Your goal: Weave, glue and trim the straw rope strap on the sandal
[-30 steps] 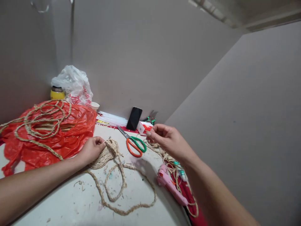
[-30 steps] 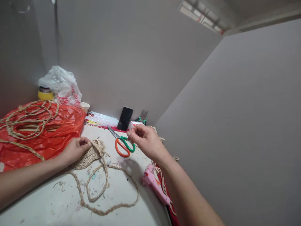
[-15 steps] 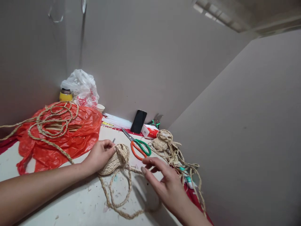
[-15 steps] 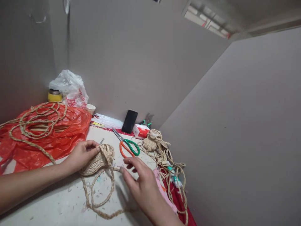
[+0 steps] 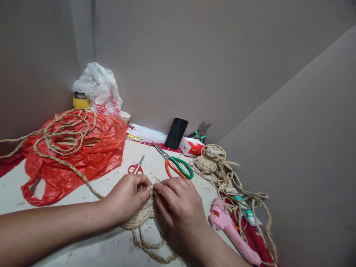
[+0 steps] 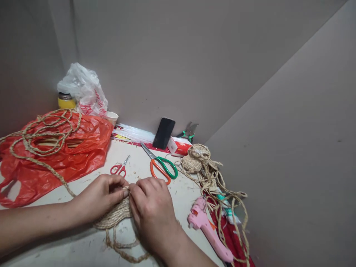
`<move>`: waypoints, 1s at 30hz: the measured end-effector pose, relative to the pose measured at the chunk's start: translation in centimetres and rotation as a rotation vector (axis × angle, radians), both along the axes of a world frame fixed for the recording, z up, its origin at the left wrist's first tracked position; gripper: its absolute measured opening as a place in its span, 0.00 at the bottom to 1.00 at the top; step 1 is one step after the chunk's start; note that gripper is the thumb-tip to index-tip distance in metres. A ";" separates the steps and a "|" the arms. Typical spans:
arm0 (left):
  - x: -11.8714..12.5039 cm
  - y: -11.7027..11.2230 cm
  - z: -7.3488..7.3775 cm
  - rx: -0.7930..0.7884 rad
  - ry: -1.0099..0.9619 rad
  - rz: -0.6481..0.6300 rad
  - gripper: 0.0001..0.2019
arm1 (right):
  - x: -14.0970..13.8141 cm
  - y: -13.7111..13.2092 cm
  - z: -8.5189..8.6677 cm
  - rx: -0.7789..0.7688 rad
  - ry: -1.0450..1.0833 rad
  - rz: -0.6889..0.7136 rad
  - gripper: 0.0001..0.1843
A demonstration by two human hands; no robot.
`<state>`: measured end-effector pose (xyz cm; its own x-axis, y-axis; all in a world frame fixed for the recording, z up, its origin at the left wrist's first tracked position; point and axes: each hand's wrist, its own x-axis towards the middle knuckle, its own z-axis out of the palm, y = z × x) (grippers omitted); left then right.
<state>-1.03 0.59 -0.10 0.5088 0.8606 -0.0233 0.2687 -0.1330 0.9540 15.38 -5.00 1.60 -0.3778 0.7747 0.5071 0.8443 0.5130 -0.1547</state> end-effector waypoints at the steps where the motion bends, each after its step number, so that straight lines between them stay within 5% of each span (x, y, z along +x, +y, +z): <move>1: 0.1 0.0 -0.1 -0.025 -0.002 -0.001 0.05 | 0.1 0.0 -0.2 0.003 0.002 -0.003 0.08; 8: 0.4 0.4 0.2 -0.288 -0.044 -0.035 0.06 | 0.7 0.4 -1.1 -0.041 0.041 -0.026 0.09; 14: 0.2 0.6 0.1 -0.322 -0.039 -0.143 0.11 | 1.4 0.7 -1.0 -0.129 0.106 -0.018 0.08; 19: 0.3 0.4 -0.9 -0.242 -0.022 -0.060 0.19 | 1.7 0.6 -1.2 -0.206 0.175 -0.031 0.08; 24: 0.4 -0.1 -1.3 -0.055 -0.038 -0.048 0.09 | 1.5 0.7 -1.2 -0.234 0.225 -0.059 0.07; 30: 0.3 -0.3 -1.0 -0.016 0.024 -0.074 0.11 | 1.9 0.8 0.1 -0.292 0.213 -0.039 0.08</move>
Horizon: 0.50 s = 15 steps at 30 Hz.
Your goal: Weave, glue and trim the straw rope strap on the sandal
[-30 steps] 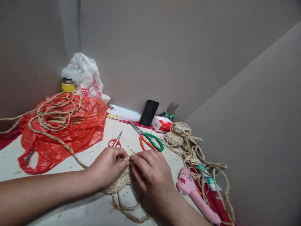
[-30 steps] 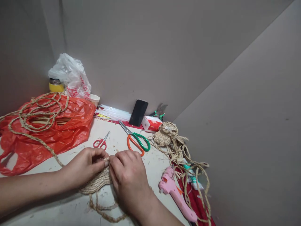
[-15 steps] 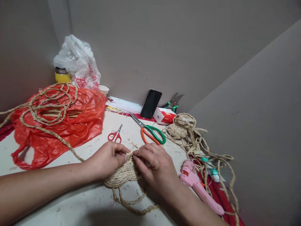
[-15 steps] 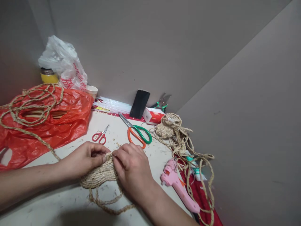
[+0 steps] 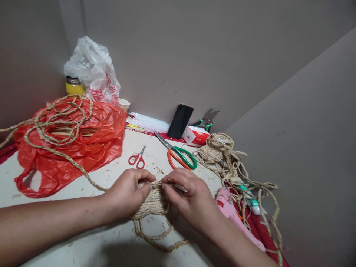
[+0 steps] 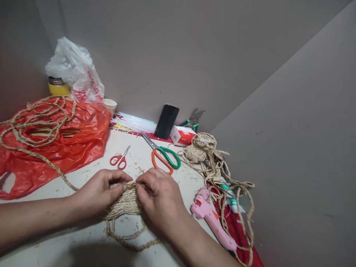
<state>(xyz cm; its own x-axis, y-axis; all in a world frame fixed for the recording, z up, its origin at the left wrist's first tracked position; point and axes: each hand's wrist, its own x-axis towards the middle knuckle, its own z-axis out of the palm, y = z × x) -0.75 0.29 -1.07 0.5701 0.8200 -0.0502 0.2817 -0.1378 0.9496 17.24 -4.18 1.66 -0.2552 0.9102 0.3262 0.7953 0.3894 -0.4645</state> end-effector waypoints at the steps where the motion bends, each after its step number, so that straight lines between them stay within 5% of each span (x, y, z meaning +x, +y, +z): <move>1: 0.0 0.0 0.0 -0.002 0.007 -0.006 0.11 | 0.2 0.1 0.3 -0.010 -0.014 0.007 0.08; 9: -0.1 0.1 0.3 0.024 0.078 -0.067 0.13 | 0.8 1.1 3.1 0.003 -0.266 0.158 0.08; 15: -0.1 0.3 0.5 0.035 0.059 -0.064 0.13 | -0.4 2.1 3.4 -0.060 -0.499 0.225 0.07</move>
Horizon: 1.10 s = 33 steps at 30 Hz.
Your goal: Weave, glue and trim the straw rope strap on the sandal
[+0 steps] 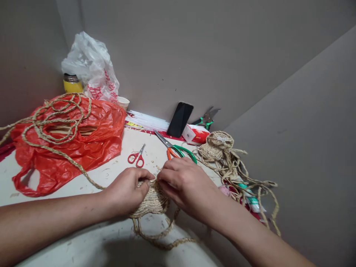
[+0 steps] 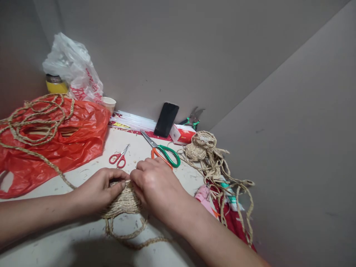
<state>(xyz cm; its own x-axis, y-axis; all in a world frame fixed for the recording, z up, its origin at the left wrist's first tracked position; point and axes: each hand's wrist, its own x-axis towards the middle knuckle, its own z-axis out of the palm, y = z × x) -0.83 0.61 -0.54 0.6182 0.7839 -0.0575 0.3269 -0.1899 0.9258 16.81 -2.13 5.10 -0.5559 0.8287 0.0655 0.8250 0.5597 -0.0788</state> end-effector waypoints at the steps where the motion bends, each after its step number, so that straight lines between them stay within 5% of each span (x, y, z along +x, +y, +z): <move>1: 0.0 0.0 0.1 -0.001 0.002 0.006 0.13 | -0.2 0.1 0.0 -0.008 -0.035 0.003 0.06; 13: 0.3 0.2 0.0 -0.201 -0.095 0.018 0.08 | -1.0 0.5 1.8 -0.049 -0.169 0.078 0.08; 20: 0.3 0.2 0.1 -0.237 -0.074 -0.003 0.08 | 0.0 0.6 1.7 -0.067 -0.052 0.133 0.08; 25: -0.1 0.7 0.5 0.072 0.034 -0.062 0.13 | 0.7 0.7 1.8 -0.113 0.005 0.105 0.09; 29: -0.5 1.1 0.9 0.341 0.012 0.036 0.11 | 0.9 0.7 1.7 -0.123 0.048 0.114 0.09; 31: -0.5 1.2 1.2 0.245 -0.071 0.067 0.09 | 0.9 0.6 1.5 -0.129 0.074 0.123 0.08; 33: -0.3 1.3 1.4 -0.022 -0.175 0.065 0.06 | 0.9 0.6 1.3 -0.129 0.108 0.125 0.07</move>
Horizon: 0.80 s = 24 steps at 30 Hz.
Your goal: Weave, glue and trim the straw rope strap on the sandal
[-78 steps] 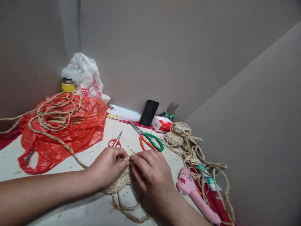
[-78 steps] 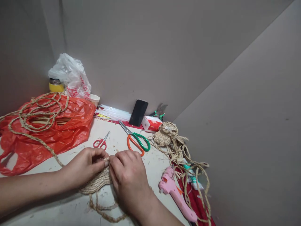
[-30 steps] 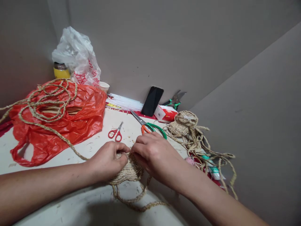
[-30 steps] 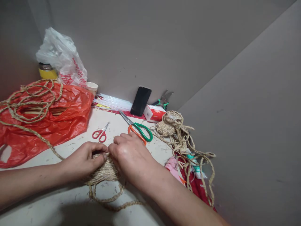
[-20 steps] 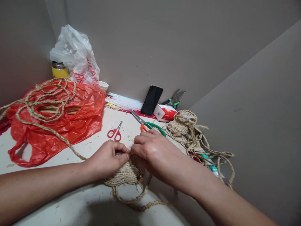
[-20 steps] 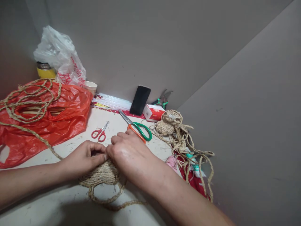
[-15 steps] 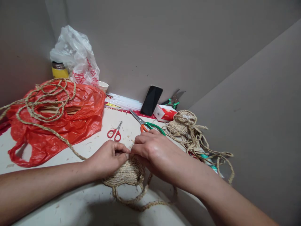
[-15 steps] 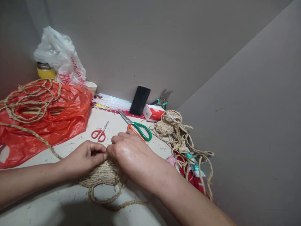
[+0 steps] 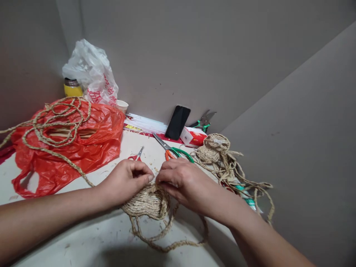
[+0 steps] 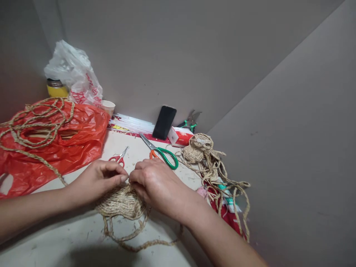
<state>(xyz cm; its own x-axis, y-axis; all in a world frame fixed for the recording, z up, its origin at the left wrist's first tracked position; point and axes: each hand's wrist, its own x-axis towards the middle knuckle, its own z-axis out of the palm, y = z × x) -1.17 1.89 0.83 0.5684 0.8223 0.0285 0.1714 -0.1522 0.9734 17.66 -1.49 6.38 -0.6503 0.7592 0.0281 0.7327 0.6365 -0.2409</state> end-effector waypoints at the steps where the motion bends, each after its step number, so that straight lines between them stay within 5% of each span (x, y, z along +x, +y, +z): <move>1: 0.1 0.0 0.1 -0.152 -0.057 -0.021 0.05 | 0.0 0.0 -0.1 -0.001 0.017 -0.002 0.07; 3: 0.1 0.2 0.1 -0.396 -0.158 -0.062 0.08 | 0.0 0.1 -0.1 -0.008 0.046 -0.006 0.07; 6: 0.1 0.4 0.0 -0.556 -0.247 -0.133 0.12 | 0.1 0.1 -0.1 -0.018 0.075 -0.005 0.08; 24: 0.0 0.4 0.0 -0.541 -0.253 -0.135 0.13 | 0.2 -0.2 -0.4 -0.001 0.232 -0.088 0.04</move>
